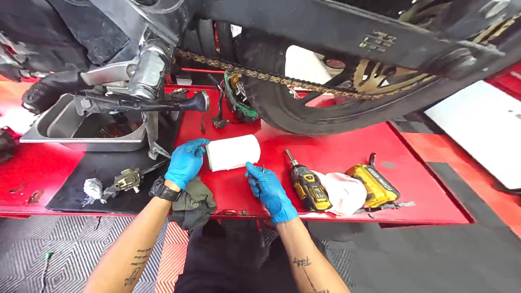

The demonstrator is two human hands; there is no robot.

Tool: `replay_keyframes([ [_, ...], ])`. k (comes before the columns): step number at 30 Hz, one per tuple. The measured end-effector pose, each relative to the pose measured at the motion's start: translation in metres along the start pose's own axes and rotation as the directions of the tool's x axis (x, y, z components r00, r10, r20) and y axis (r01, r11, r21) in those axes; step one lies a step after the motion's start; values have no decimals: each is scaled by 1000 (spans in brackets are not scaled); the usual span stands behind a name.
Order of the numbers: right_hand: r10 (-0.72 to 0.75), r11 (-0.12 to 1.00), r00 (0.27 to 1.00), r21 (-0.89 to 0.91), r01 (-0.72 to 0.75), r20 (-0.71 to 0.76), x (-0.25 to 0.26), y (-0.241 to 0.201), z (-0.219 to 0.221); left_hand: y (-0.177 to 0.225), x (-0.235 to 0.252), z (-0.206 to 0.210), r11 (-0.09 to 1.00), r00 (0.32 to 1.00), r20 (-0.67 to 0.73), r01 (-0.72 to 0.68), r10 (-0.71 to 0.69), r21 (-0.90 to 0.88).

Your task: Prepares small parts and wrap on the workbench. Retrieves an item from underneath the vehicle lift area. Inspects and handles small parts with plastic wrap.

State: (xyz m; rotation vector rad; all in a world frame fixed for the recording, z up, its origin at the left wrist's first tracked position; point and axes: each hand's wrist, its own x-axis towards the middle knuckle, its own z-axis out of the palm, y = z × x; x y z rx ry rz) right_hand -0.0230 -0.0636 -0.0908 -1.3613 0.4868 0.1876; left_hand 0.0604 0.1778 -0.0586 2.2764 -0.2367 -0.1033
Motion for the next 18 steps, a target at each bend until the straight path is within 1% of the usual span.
replay_keyframes([
  [2, -18, 998, 1000, -58, 17, -12, 2, -5, 5, 1, -1, 0, 1000, 1000, -4, -5, 5, 1],
  [4, -35, 997, 998, -73, 31, -45, 4, -6, 11, 2, -2, 0, 999, 1000, -8, -13, 13, 32],
  [8, -72, 997, 986, -53, 65, -149, 5, -1, 16, 5, 2, -2, 981, 998, -33, -40, 47, 188],
  [10, -88, 994, 980, -75, 76, -181, 2, 2, 15, 0, 13, 1, 964, 992, -7, -119, 124, 238],
  [12, -106, 990, 973, -110, 84, -204, -2, 3, 11, -8, 28, 7, 951, 972, 49, -236, 231, 200],
  [14, -134, 983, 969, -152, 103, -209, -6, 1, 5, -11, 40, 14, 939, 950, 100, -309, 296, 153],
  [16, -166, 971, 962, -205, 122, -215, -10, -3, -1, -11, 44, 21, 935, 952, 101, -303, 289, 182],
  [18, -198, 958, 957, -247, 143, -213, -18, -5, -8, -10, 43, 24, 943, 972, 93, -232, 216, 239],
])
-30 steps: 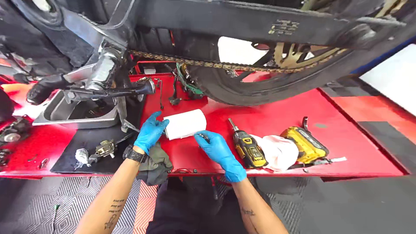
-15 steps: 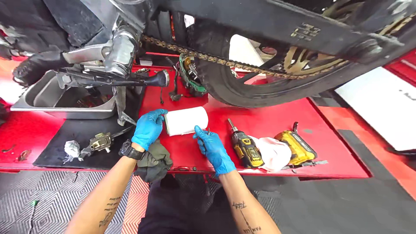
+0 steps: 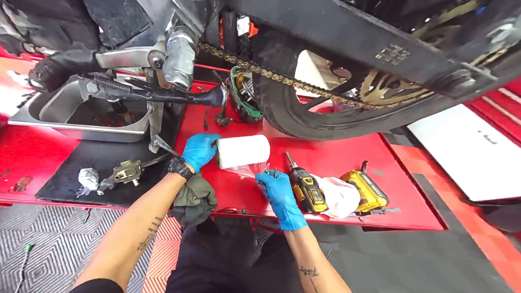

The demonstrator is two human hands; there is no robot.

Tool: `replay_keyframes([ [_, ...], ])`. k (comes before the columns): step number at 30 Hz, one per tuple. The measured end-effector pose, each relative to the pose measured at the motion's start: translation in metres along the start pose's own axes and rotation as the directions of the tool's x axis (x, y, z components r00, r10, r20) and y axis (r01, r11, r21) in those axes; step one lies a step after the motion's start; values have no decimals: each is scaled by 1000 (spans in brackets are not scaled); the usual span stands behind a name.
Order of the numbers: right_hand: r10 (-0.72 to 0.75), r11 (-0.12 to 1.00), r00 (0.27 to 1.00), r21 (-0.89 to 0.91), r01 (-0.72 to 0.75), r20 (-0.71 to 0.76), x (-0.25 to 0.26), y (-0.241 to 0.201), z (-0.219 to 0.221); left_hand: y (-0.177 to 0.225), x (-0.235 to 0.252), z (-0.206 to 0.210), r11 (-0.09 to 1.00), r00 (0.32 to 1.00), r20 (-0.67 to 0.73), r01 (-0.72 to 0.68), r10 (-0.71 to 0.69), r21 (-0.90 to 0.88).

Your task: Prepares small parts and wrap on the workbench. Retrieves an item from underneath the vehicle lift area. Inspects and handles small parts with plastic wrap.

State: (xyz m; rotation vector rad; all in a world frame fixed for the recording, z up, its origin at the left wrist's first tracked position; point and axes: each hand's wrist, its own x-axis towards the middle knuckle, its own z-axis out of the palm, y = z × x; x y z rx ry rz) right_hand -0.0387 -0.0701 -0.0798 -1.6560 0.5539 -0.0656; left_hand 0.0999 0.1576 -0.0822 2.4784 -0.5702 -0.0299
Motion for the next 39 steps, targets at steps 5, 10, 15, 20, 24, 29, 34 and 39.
replay_keyframes([
  [5, -1, 1000, 1000, -3, 1, -10, -14, 4, -24, -6, -18, -9, 971, 968, 80, 235, -238, 41],
  [10, 5, 1000, 998, -16, -4, 64, -19, 5, -29, -11, -17, 3, 968, 968, -125, -196, 216, 158],
  [15, -15, 999, 999, -34, 16, 39, -23, 3, -38, -2, -21, -2, 965, 988, -116, 127, -102, 229],
  [20, -63, 992, 996, -110, 70, 66, -30, 20, -48, -16, -22, -15, 882, 865, -239, 467, -441, 62],
  [24, -109, 967, 991, -221, 123, 78, -35, 27, -56, -19, -22, -20, 893, 855, -336, 443, -394, 81],
  [29, -91, 965, 990, -236, 114, 105, -36, 25, -64, 51, -64, -8, 979, 912, -379, -95, 159, 183],
  [34, -20, 893, 988, -441, 87, 155, -47, 21, -79, 71, -28, 56, 918, 884, 383, -356, 270, 174],
  [39, -226, 854, 953, -430, 293, 200, -62, -23, -94, 62, -22, 63, 930, 858, 446, -344, 253, 134],
])
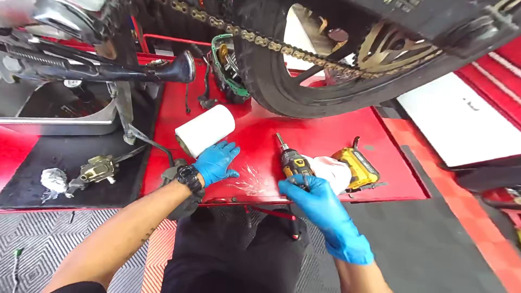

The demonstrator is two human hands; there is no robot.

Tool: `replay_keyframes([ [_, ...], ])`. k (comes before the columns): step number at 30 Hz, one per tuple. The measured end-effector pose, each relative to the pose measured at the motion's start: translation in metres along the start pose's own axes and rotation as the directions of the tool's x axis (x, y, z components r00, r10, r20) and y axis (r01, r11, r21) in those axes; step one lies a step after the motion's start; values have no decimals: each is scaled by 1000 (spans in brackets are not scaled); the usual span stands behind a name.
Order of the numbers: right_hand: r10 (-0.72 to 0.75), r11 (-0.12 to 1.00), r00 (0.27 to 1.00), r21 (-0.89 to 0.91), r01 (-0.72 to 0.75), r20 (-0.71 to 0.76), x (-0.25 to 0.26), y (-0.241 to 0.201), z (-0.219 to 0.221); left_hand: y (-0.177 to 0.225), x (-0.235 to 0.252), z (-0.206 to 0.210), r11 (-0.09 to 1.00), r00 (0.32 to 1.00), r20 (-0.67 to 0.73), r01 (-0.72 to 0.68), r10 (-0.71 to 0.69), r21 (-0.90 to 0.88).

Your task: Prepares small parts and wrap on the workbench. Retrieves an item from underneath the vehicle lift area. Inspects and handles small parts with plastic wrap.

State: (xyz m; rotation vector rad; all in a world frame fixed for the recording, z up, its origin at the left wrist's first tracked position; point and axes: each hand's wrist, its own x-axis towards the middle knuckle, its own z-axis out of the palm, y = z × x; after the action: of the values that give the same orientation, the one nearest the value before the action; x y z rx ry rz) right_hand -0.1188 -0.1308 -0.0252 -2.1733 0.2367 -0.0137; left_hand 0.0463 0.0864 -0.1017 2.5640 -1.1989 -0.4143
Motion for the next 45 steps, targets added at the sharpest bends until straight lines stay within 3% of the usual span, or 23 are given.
replay_keyframes([
  [2, -121, 992, 989, -18, 123, 81, 32, -17, 4, 0, 2, 0, 999, 999, 1, 36, -36, -36],
  [6, -177, 966, 925, -120, 228, 338, 107, -23, 59, 0, -12, -4, 955, 997, -3, 74, -78, -288],
  [10, -349, 874, 882, -228, 428, 317, 131, 3, 108, -4, -50, -23, 799, 984, 92, 176, -151, -574],
  [13, -561, 697, 772, -333, 635, 298, 125, 21, 128, -17, -55, -15, 717, 989, 72, 144, -130, -682],
  [18, -672, 534, 664, -407, 741, 328, 120, 30, 129, -16, -51, -12, 756, 986, 63, 157, -152, -635],
  [23, -582, 576, 707, -409, 708, 402, 119, 30, 119, -18, -50, -3, 803, 988, -11, 121, -157, -584],
  [26, -505, 676, 723, -304, 671, 472, 120, 24, 101, -15, -50, -2, 811, 984, -9, 140, -176, -568],
  [30, -431, 862, 810, -82, 499, 398, 129, 20, 59, -15, -51, 1, 814, 974, -45, 159, -222, -559],
  [32, -372, 901, 856, -84, 427, 360, 133, 23, 41, -9, -54, -1, 862, 966, -83, 178, -245, -475],
  [36, -274, 891, 851, -215, 400, 448, 135, 26, 31, 4, -55, -6, 926, 956, -100, 236, -276, -294],
  [40, -266, 826, 793, -295, 481, 548, 130, 25, 36, 5, -54, -9, 930, 958, -60, 257, -281, -263],
  [45, -295, 813, 807, -310, 494, 512, 127, 28, 52, 12, -50, -9, 933, 955, -28, 280, -294, -226],
])
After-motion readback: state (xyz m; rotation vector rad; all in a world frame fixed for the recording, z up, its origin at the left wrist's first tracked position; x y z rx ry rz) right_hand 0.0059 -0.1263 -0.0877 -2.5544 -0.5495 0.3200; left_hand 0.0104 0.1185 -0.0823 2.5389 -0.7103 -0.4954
